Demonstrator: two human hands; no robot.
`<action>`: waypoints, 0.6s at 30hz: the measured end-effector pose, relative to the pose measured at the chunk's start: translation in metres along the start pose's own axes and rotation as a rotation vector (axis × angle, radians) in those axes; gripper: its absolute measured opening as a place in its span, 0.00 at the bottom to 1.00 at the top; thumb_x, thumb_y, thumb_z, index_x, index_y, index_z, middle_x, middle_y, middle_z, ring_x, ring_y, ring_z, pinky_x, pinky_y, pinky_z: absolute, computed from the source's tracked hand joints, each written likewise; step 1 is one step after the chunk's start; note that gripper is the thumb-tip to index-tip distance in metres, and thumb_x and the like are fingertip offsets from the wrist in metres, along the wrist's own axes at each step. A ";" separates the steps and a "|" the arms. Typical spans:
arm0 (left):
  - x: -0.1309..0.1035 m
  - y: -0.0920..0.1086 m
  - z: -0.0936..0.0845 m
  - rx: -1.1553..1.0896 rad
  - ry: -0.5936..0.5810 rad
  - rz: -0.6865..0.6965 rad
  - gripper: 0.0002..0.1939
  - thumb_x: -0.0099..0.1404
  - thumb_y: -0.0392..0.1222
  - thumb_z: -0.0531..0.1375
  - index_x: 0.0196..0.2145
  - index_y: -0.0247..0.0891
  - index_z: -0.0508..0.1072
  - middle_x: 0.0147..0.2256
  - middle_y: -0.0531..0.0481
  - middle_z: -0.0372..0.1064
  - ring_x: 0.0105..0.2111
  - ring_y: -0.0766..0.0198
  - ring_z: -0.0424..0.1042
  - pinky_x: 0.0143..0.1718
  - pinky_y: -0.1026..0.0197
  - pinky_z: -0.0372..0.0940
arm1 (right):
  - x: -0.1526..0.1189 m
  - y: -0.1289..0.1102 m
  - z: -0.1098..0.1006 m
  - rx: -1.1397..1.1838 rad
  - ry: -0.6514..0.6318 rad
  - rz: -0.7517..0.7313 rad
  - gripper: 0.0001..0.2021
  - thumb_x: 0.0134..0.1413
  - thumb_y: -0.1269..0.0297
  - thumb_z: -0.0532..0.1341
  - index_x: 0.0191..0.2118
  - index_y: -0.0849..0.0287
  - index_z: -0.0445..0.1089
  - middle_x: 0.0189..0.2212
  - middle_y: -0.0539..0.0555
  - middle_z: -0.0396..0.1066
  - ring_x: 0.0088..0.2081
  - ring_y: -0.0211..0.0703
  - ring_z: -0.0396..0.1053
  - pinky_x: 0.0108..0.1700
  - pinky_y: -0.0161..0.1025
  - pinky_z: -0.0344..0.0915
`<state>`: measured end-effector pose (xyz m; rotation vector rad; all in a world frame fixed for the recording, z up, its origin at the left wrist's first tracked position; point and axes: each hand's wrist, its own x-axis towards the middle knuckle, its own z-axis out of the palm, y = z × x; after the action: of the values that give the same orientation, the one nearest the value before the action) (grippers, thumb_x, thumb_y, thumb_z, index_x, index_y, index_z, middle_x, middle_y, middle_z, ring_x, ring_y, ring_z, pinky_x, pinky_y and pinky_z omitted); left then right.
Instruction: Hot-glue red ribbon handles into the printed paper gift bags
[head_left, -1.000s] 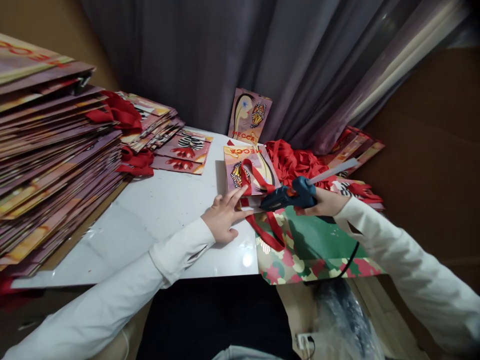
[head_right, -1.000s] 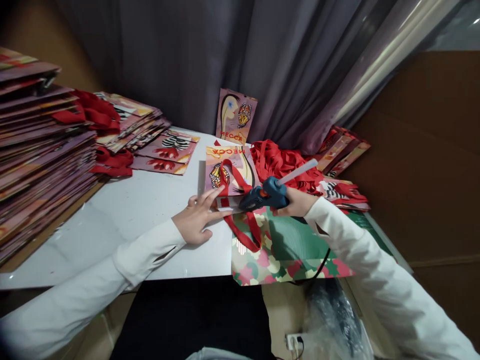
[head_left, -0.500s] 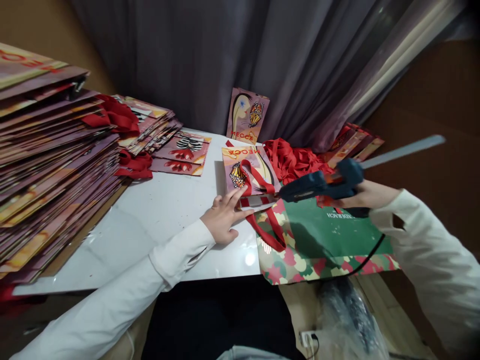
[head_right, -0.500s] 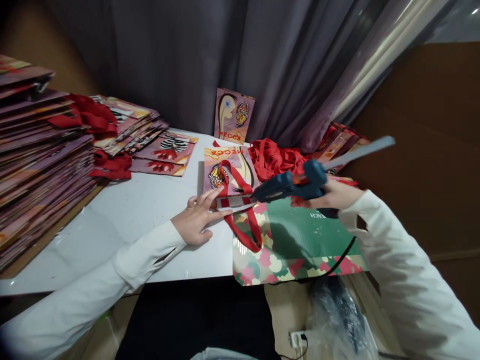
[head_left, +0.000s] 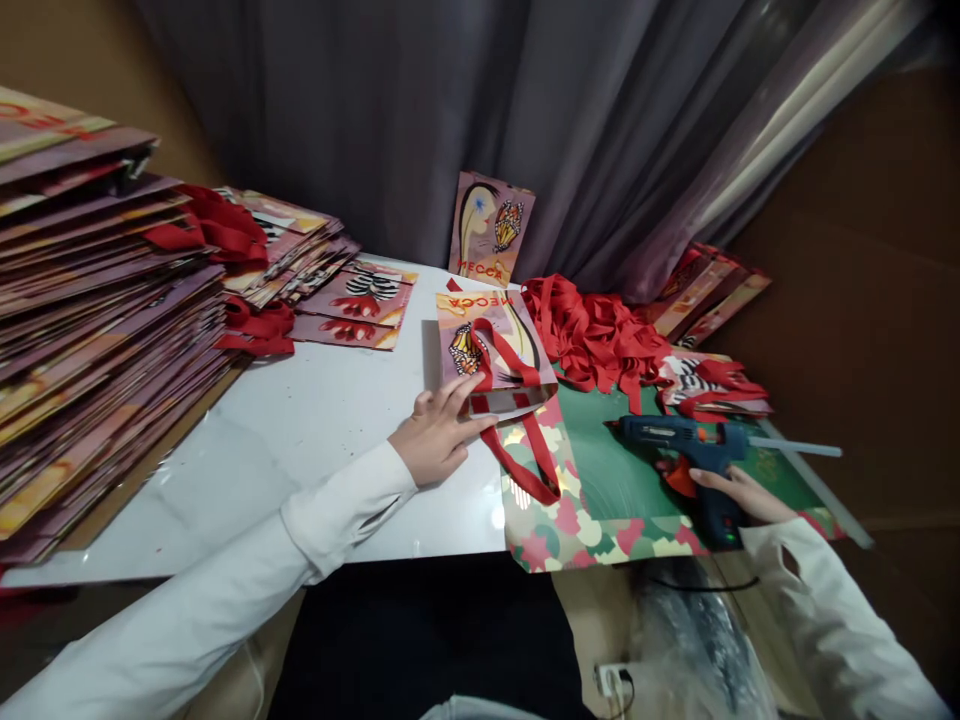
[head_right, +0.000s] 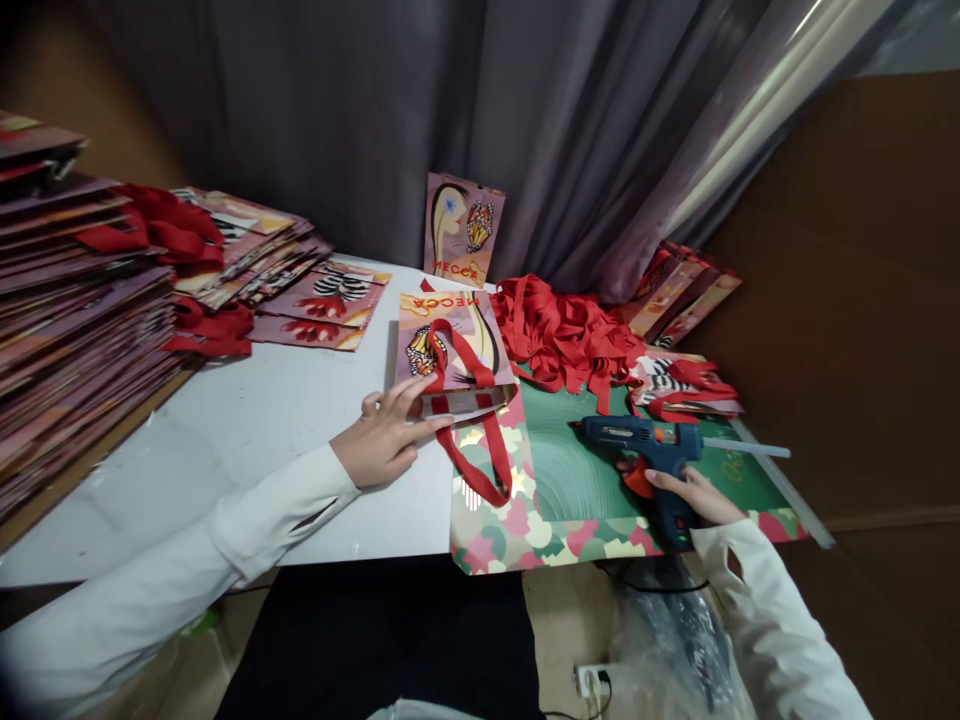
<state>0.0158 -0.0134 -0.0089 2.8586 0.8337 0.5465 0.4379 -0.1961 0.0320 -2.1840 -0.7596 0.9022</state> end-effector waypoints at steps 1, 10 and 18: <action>0.000 0.000 0.001 0.005 0.015 0.001 0.30 0.56 0.33 0.54 0.55 0.52 0.67 0.67 0.46 0.35 0.63 0.42 0.45 0.50 0.42 0.51 | 0.002 0.002 0.001 -0.030 -0.001 0.039 0.19 0.31 0.50 0.70 0.28 0.59 0.72 0.20 0.53 0.72 0.23 0.44 0.69 0.21 0.36 0.63; 0.002 -0.003 0.009 0.092 0.103 0.013 0.24 0.62 0.35 0.54 0.54 0.53 0.69 0.65 0.41 0.42 0.61 0.42 0.50 0.46 0.43 0.53 | 0.011 -0.007 0.012 -0.717 0.192 -0.069 0.24 0.45 0.39 0.59 0.18 0.57 0.65 0.18 0.53 0.67 0.22 0.44 0.66 0.24 0.37 0.57; 0.002 -0.004 0.010 0.117 0.103 0.022 0.24 0.62 0.35 0.53 0.54 0.55 0.69 0.64 0.41 0.43 0.61 0.42 0.48 0.47 0.43 0.53 | -0.023 -0.066 0.121 -0.605 0.533 -0.654 0.16 0.56 0.60 0.53 0.42 0.65 0.71 0.40 0.64 0.71 0.41 0.52 0.70 0.45 0.44 0.64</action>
<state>0.0195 -0.0089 -0.0182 2.9707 0.8795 0.6746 0.3151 -0.1302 0.0225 -2.2478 -1.4604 -0.2718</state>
